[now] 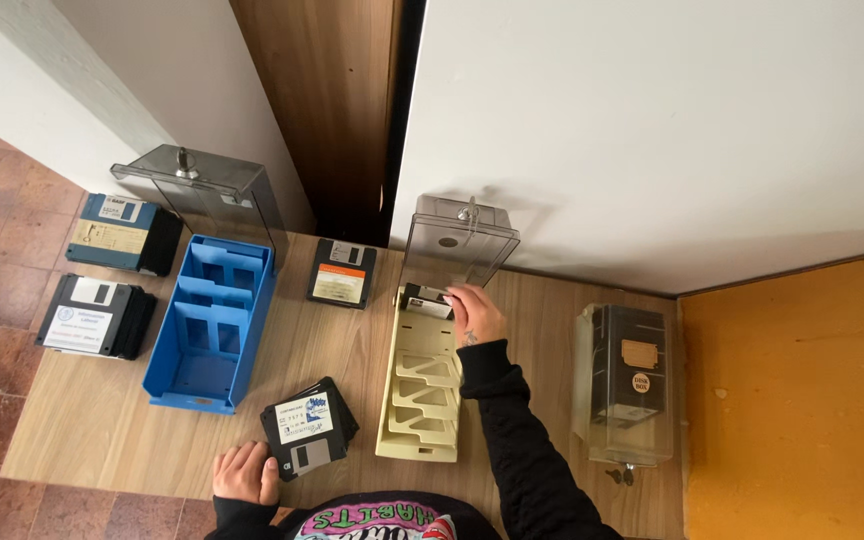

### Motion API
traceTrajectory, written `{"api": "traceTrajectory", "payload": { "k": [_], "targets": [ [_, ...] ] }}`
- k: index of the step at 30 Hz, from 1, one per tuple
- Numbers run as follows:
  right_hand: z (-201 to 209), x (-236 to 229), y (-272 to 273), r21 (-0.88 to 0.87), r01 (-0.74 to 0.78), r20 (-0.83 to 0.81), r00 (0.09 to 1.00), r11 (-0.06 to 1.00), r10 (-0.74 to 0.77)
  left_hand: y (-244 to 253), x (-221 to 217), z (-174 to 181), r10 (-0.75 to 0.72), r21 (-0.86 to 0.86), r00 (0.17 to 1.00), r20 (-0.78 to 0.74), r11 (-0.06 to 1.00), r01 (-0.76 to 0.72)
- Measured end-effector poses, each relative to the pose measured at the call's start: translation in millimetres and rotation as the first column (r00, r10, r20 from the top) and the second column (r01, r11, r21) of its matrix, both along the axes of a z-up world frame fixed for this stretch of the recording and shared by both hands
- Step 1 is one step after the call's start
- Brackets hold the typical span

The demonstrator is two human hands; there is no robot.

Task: The person removes floppy disks from a yellow plastic rack and places them into a blue plastic crate. They handle the disks one at a time, transferring them from the rack to the crate.

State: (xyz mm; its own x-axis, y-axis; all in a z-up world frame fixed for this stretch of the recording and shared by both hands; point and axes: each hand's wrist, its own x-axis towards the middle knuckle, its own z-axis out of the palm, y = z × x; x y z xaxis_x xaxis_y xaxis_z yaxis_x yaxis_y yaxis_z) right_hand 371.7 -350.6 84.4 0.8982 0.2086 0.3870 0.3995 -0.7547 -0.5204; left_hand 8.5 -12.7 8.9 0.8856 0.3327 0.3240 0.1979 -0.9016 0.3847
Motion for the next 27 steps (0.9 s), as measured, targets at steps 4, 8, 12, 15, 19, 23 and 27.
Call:
{"api": "traceTrajectory", "payload": {
  "k": [4,8,12,15,19,23,27],
  "targets": [
    [53.4,-11.0,-5.2,-0.017,-0.036,-0.031,0.999,0.999,0.036,-0.4,0.5,-1.4,0.013,-0.017,1.000,0.005,1.000,-0.013],
    [137.9,-47.7,25.6,0.253,-0.027,-0.405,0.905,0.967,0.131,3.4,-2.6,-6.6,-0.004,-0.036,0.999,0.050,0.999,0.006],
    [107.9,-90.1,82.3,0.314,-0.208,-0.612,0.702,0.926,0.365,7.8,-5.3,-5.4,-0.018,-0.071,0.999,0.038,0.997,0.021],
    [51.6,-120.2,120.0,0.221,-0.339,-0.701,0.596,0.914,0.391,12.9,-5.0,-9.5,-0.057,-0.130,0.984,0.168,0.988,0.080],
    [16.9,-145.7,156.7,0.100,-0.404,-0.737,0.584,0.909,0.340,17.2,-5.0,-10.8,-0.082,-0.099,0.975,0.209,0.990,0.104],
    [11.5,-163.0,162.8,0.083,-0.401,-0.546,0.747,0.912,0.378,15.6,-6.0,-10.6,-0.054,-0.143,0.974,0.220,0.986,0.087],
    [35.4,-188.9,155.4,0.161,-0.349,-0.460,0.801,0.923,0.383,-1.6,3.6,24.0,0.061,-0.271,0.956,0.286,0.962,0.019]
  ]
}}
